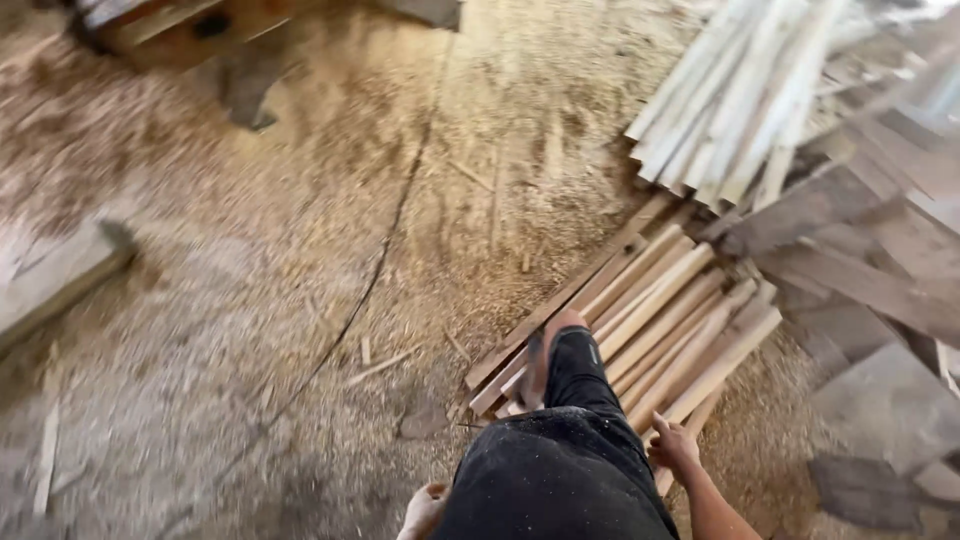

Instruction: Cutting wooden planks with a miter saw and organizing the resulting pieces.

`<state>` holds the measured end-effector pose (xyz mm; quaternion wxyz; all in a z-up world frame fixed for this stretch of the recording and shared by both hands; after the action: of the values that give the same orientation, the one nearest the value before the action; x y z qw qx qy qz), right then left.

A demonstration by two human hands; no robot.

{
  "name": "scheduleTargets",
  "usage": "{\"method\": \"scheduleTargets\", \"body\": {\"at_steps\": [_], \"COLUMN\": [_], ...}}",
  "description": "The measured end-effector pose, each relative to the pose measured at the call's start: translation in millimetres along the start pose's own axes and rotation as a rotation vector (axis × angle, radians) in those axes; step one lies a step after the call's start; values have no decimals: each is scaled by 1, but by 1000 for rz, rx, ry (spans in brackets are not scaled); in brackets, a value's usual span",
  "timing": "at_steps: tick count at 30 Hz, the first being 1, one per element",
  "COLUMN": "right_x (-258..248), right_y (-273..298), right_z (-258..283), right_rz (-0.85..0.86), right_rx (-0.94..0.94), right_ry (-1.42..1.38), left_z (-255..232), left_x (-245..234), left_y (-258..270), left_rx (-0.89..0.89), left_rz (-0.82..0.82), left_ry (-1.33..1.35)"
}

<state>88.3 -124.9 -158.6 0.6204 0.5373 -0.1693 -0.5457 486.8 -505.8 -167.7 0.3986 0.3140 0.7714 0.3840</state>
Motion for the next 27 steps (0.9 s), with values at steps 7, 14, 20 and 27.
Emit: {"method": "scheduleTargets", "body": {"at_steps": [7, 14, 20, 27], "right_x": [88, 143, 124, 136], "right_y": [-80, -166, -144, -186], "right_z": [81, 377, 748, 862], "right_rz": [19, 1, -73, -153], "right_rx": [82, -124, -738, -431], "right_ry": [-49, -4, -60, -334], "left_z": [-231, -507, -698, -930], "left_x": [-32, -81, -82, -33], "left_y": [-131, -247, -326, -417], "left_rx": [370, 431, 244, 409], "left_rz": [26, 479, 228, 435], "left_ry": [-328, 423, 9, -257]}}
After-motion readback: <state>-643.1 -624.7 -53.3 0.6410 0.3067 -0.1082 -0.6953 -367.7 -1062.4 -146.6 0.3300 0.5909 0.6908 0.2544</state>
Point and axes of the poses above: each hand's wrist, its own y-axis away from the middle knuckle, its own x-axis out of the palm, z = x × y, the point moved 3 cm from there along -y, towards the middle knuckle, and after that the axes turned 3 degrees about -z, right-handed, at the moved point
